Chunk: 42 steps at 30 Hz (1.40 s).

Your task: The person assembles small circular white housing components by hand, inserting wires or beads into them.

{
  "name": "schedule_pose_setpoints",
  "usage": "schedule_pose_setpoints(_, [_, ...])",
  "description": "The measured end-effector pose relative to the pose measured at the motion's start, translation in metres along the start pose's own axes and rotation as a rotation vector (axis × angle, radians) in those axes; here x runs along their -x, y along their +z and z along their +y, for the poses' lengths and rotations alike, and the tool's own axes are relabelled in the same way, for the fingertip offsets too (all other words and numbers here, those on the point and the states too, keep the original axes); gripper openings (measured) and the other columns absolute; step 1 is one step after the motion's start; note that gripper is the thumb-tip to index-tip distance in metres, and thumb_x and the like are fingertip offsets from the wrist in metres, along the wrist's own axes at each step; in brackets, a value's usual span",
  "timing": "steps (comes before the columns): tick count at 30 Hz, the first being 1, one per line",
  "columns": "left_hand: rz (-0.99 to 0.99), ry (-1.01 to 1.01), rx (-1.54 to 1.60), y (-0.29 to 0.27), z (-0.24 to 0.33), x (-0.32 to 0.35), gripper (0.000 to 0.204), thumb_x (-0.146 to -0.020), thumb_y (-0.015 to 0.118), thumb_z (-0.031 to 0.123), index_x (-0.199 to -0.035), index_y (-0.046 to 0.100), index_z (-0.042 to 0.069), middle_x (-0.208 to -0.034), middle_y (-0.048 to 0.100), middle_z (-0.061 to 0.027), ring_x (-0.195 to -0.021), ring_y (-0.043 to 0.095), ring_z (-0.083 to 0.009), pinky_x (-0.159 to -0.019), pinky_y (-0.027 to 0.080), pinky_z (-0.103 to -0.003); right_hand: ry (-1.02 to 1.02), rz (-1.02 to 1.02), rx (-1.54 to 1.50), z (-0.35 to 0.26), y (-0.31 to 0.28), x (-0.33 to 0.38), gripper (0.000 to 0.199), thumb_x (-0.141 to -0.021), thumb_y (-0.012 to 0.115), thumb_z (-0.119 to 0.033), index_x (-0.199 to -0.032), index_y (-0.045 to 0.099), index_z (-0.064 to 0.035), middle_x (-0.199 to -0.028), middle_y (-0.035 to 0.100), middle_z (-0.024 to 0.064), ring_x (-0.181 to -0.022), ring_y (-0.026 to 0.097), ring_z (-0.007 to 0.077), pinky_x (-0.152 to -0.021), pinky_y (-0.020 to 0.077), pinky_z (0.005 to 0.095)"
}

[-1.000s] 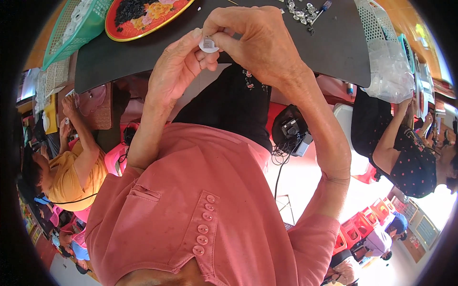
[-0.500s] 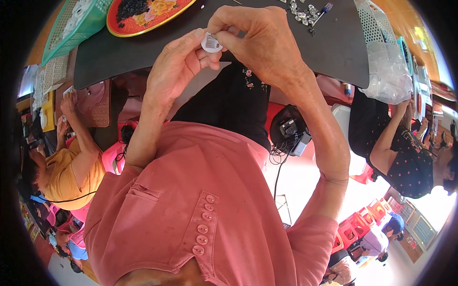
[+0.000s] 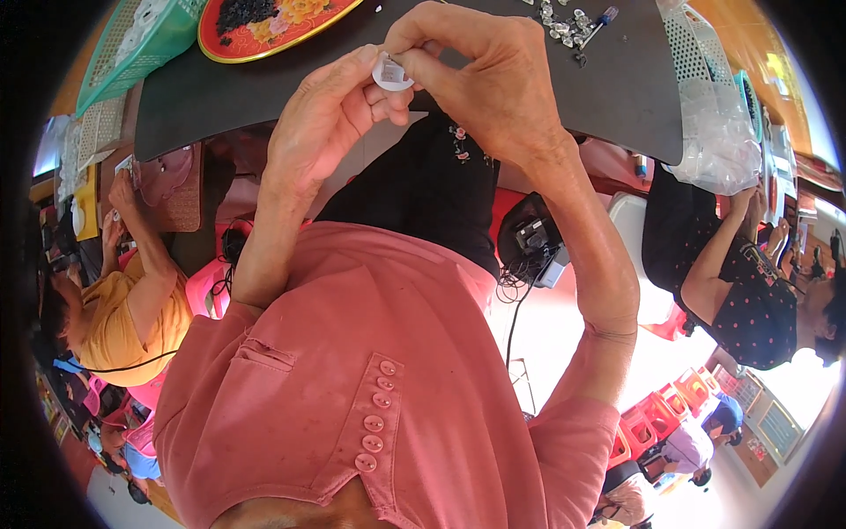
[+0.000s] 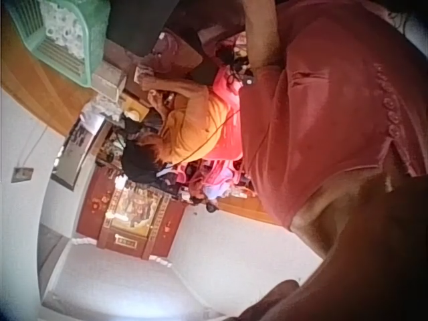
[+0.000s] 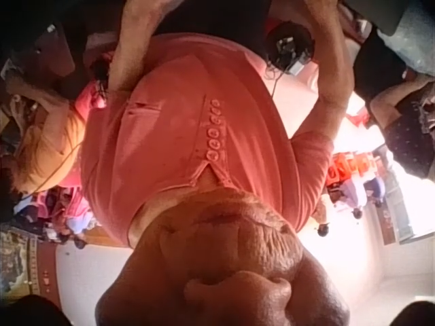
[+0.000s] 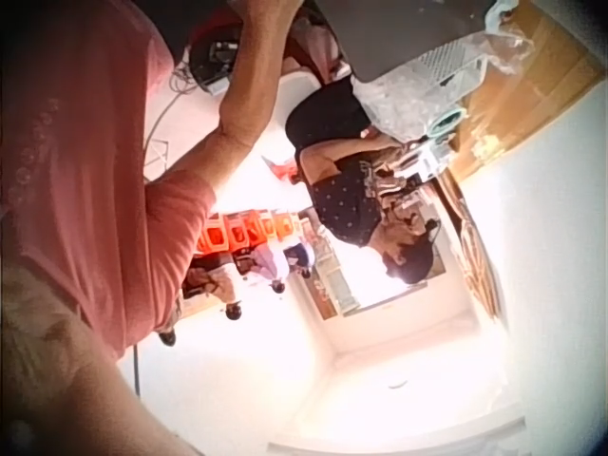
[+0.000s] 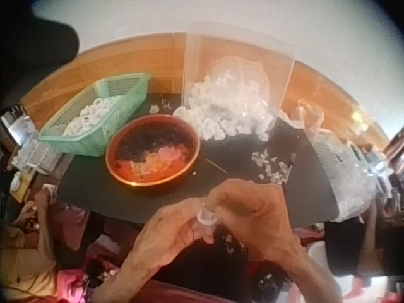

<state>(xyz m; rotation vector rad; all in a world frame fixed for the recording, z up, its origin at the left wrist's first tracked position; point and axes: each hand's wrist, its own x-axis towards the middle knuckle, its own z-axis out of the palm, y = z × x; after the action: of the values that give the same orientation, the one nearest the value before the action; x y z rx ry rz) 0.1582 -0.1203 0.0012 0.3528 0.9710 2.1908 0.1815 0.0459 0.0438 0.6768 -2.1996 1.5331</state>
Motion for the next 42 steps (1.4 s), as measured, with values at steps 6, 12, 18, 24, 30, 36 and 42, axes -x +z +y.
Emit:
schedule_pose_setpoints(6, [-0.039,-0.01,0.049,-0.008,0.0,0.001,0.033,-0.101,0.041,0.021,-0.108,0.056,-0.008,-0.091,0.062,-0.0138,-0.081,0.062,-0.0211,-0.074,0.052,-0.033,0.428,0.046,0.187,-0.045,0.004,-0.002,0.01,-0.076,0.065,0.007,-0.082,0.066,-0.0014,-0.077,0.066,0.0069,-0.072,0.061,0.0139,-0.069,0.0478,0.0239])
schedule_pose_setpoints(12, [0.019,0.028,-0.015,-0.001,-0.001,0.0,0.033,-0.101,0.041,0.021,-0.111,0.055,-0.008,-0.095,0.061,-0.0139,-0.084,0.062,-0.0217,-0.075,0.052,-0.034,0.22,0.059,0.261,-0.022,0.002,0.013,0.009,-0.078,0.066,0.006,-0.084,0.066,-0.0015,-0.08,0.067,0.0035,-0.076,0.061,0.0115,-0.073,0.0488,0.0246])
schedule_pose_setpoints(18, [-0.012,0.021,0.006,-0.004,-0.005,0.0,0.032,-0.1,0.041,0.02,-0.111,0.055,-0.007,-0.095,0.06,-0.0128,-0.083,0.061,-0.0209,-0.075,0.052,-0.033,0.125,0.067,0.282,-0.012,0.003,0.02,0.009,-0.078,0.066,0.005,-0.085,0.066,-0.0011,-0.082,0.067,0.0008,-0.08,0.061,0.0081,-0.077,0.0494,0.023])
schedule_pose_setpoints(24, [-0.001,0.056,-0.013,-0.003,-0.008,0.0,0.034,-0.1,0.044,0.021,-0.11,0.058,-0.008,-0.094,0.061,-0.011,-0.08,0.06,-0.0179,-0.074,0.053,-0.032,0.047,0.005,0.392,-0.016,0.0,0.018,0.011,-0.077,0.065,0.005,-0.085,0.066,-0.0025,-0.081,0.067,0.0009,-0.077,0.062,0.0112,-0.075,0.0476,0.0246])
schedule_pose_setpoints(30, [0.049,0.103,-0.179,-0.005,-0.008,-0.002,0.033,-0.099,0.046,0.023,-0.108,0.06,-0.006,-0.088,0.062,-0.0095,-0.076,0.06,-0.0161,-0.073,0.053,-0.031,0.218,0.041,0.377,-0.041,0.006,0.003,0.012,-0.076,0.065,0.008,-0.081,0.066,-0.0025,-0.078,0.067,0.0066,-0.072,0.062,0.015,-0.068,0.0481,0.0265])
schedule_pose_setpoints(36, [0.04,0.091,-0.203,-0.006,-0.012,-0.003,0.033,-0.099,0.046,0.023,-0.106,0.06,-0.006,-0.087,0.062,-0.0096,-0.075,0.06,-0.0163,-0.072,0.052,-0.029,-0.005,0.052,0.428,-0.009,0.006,0.017,0.014,-0.073,0.061,0.003,-0.081,0.066,-0.008,-0.066,0.061,0.0029,-0.063,0.06,0.018,-0.065,0.0456,0.027])
schedule_pose_setpoints(42, [0.035,0.056,-0.133,-0.01,-0.014,-0.006,0.032,-0.099,0.046,0.021,-0.106,0.059,-0.008,-0.089,0.062,-0.0108,-0.075,0.06,-0.0169,-0.072,0.053,-0.031,0.115,0.006,0.326,-0.003,0.0,0.024,0.012,-0.078,0.066,0.004,-0.087,0.067,-0.0028,-0.081,0.067,0.0007,-0.079,0.062,0.0108,-0.077,0.0479,0.0243])
